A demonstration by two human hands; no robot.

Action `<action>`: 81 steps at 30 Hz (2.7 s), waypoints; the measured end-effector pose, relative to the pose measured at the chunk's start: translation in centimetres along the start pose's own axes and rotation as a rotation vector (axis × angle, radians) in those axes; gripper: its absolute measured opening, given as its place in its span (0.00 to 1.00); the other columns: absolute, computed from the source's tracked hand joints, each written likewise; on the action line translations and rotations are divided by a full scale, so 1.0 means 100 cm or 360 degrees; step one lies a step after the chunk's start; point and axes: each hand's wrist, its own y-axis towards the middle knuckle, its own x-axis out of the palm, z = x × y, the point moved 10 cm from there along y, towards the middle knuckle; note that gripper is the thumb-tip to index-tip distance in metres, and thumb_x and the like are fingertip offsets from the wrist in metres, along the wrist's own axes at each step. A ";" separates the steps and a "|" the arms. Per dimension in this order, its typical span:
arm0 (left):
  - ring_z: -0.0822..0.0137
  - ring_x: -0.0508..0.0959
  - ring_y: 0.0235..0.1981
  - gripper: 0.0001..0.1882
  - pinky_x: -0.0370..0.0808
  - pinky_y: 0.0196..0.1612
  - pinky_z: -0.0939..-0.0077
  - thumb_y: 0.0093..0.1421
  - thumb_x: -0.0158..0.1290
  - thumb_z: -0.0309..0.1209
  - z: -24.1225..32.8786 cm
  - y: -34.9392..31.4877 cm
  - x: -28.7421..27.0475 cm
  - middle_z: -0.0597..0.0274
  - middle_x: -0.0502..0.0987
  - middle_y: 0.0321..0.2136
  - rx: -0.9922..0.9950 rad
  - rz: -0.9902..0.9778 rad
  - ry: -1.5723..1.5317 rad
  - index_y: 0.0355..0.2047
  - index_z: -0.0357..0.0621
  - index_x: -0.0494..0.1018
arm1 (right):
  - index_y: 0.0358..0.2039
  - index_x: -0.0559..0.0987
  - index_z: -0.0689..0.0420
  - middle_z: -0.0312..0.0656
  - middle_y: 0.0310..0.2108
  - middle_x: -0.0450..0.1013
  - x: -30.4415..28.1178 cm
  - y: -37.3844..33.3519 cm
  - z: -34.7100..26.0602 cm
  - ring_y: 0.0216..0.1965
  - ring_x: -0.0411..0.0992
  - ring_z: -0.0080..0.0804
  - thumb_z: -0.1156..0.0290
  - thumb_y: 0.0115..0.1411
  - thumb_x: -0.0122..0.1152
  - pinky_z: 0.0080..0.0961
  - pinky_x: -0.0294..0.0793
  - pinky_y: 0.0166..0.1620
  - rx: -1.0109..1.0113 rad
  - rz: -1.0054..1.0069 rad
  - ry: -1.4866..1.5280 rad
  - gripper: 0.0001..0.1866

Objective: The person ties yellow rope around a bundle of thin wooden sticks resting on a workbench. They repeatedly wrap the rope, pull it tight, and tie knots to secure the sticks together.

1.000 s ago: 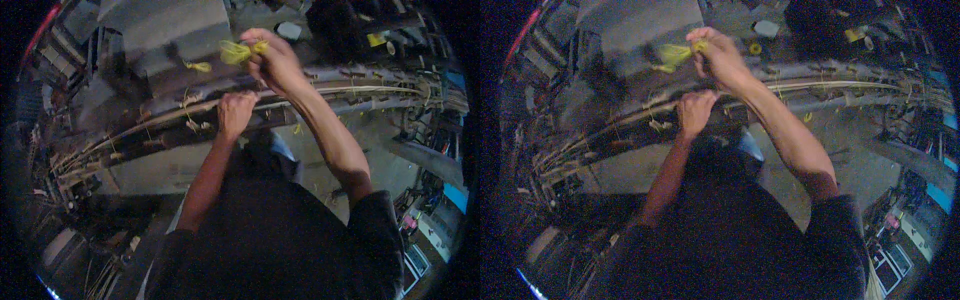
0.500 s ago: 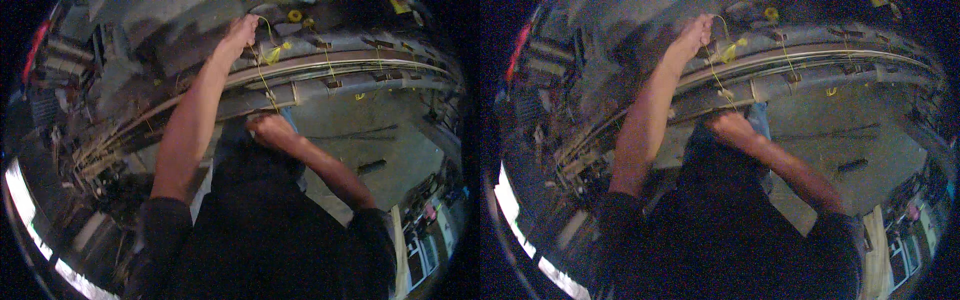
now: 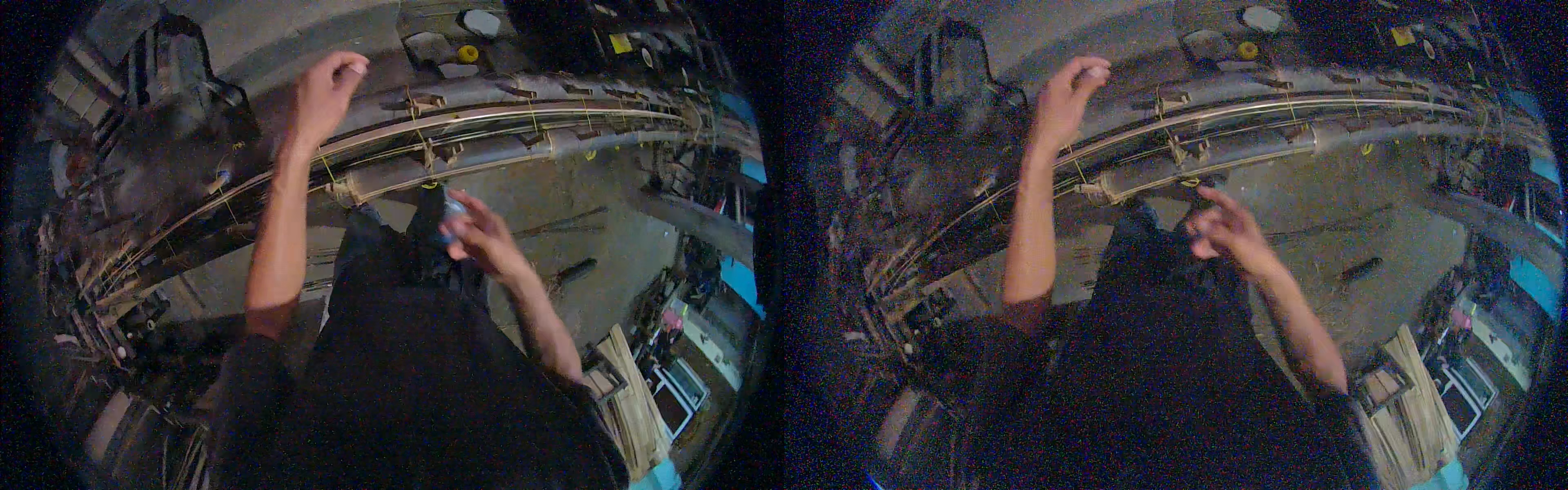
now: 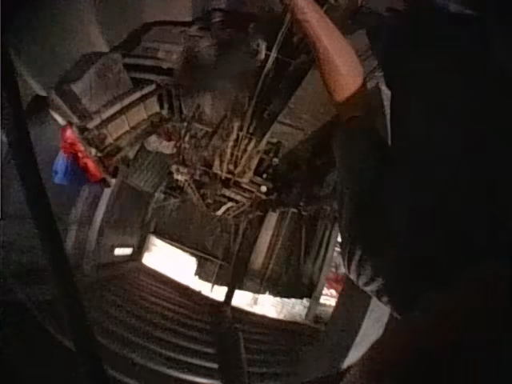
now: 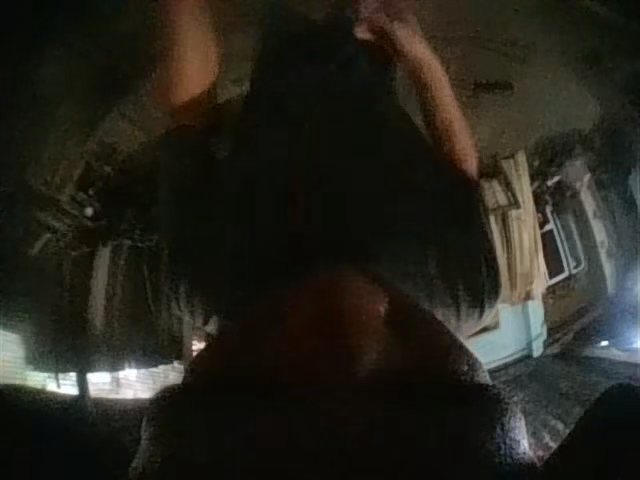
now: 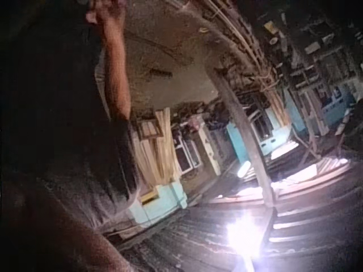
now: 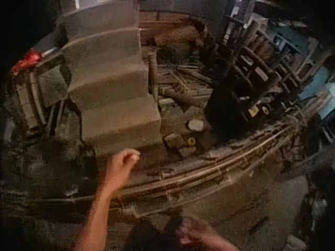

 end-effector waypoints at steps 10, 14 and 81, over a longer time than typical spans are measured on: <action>0.47 0.77 0.28 0.11 0.74 0.35 0.61 0.60 0.50 0.37 0.016 -0.086 0.068 0.47 0.77 0.27 0.0553 0.0512 0.0746 0.37 0.44 0.73 | 0.32 0.78 0.59 0.50 0.28 0.74 0.185 -0.026 -0.242 0.33 0.74 0.50 0.67 0.55 0.56 0.40 0.74 0.37 -0.1704 -0.0354 -0.2560 0.09; 0.53 0.78 0.25 0.09 0.73 0.33 0.64 0.59 0.51 0.35 0.011 -0.075 0.069 0.54 0.78 0.24 0.0440 0.0490 0.0713 0.32 0.44 0.74 | 0.39 0.78 0.58 0.51 0.36 0.76 0.208 0.056 -0.256 0.35 0.76 0.47 0.63 0.57 0.55 0.42 0.74 0.36 -0.1741 -0.0727 -0.2112 0.15; 0.53 0.50 0.66 0.43 0.49 0.61 0.35 0.58 0.40 0.66 0.072 -0.209 -0.161 0.53 0.54 0.63 -0.0831 0.0040 -0.2960 0.64 0.51 0.54 | 0.29 0.79 0.59 0.39 0.27 0.79 0.329 -0.058 -0.141 0.30 0.79 0.26 0.75 0.47 0.68 0.20 0.74 0.30 -0.1288 -0.0841 -0.0275 0.08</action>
